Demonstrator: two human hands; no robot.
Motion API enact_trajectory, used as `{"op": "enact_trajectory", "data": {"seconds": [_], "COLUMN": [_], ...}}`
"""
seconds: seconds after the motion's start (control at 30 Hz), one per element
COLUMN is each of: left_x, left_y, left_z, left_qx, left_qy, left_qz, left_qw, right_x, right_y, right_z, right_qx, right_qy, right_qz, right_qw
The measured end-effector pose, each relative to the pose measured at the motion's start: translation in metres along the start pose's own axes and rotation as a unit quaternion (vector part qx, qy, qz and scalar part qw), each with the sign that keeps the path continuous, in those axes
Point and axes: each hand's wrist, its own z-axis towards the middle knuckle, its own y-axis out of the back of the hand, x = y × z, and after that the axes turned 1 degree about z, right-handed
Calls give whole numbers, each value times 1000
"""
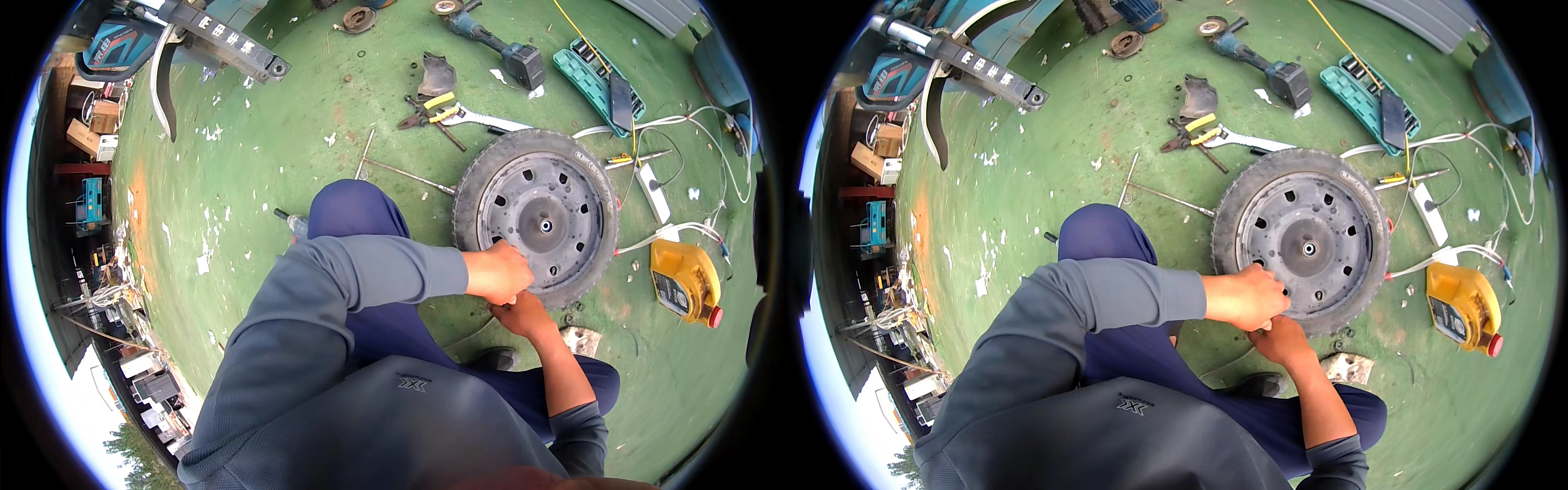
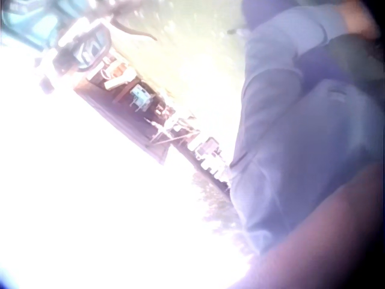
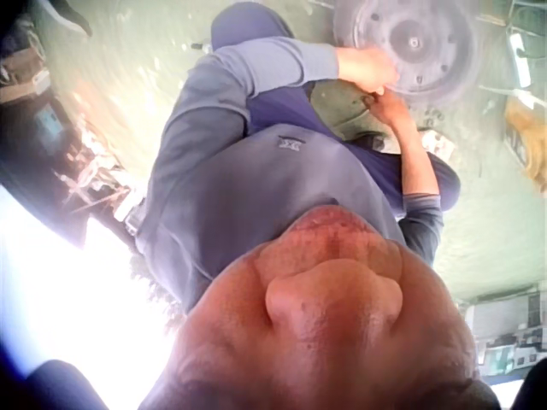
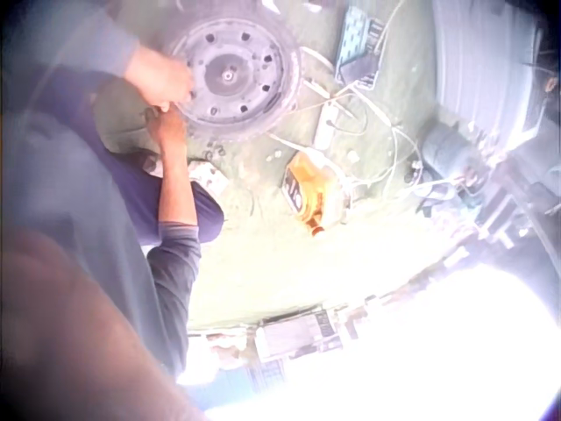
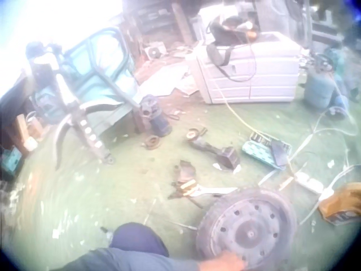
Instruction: The person sits on the floor and works on a small tire, using a cloth to wipe the rim and a tool to adjust the center hub. They handle the tire, a rag, and a tool while seated.
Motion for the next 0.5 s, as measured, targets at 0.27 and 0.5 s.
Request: {"op": "enact_trajectory", "data": {"seconds": [0.27, 0.5], "left_x": [9, 14], "left_y": [-5, -7], "left_z": [-8, -10], "left_qx": [2, -7], "left_qy": [11, -1], "left_qz": [-12, -23], "left_qw": [1000, 1000], "right_x": [-3, -2], "right_y": [-3, -4], "right_z": [21, 27], "right_qx": [11, 4], "right_qy": [8, 40], "right_qz": [6, 14], "right_qw": [1000, 999]}}
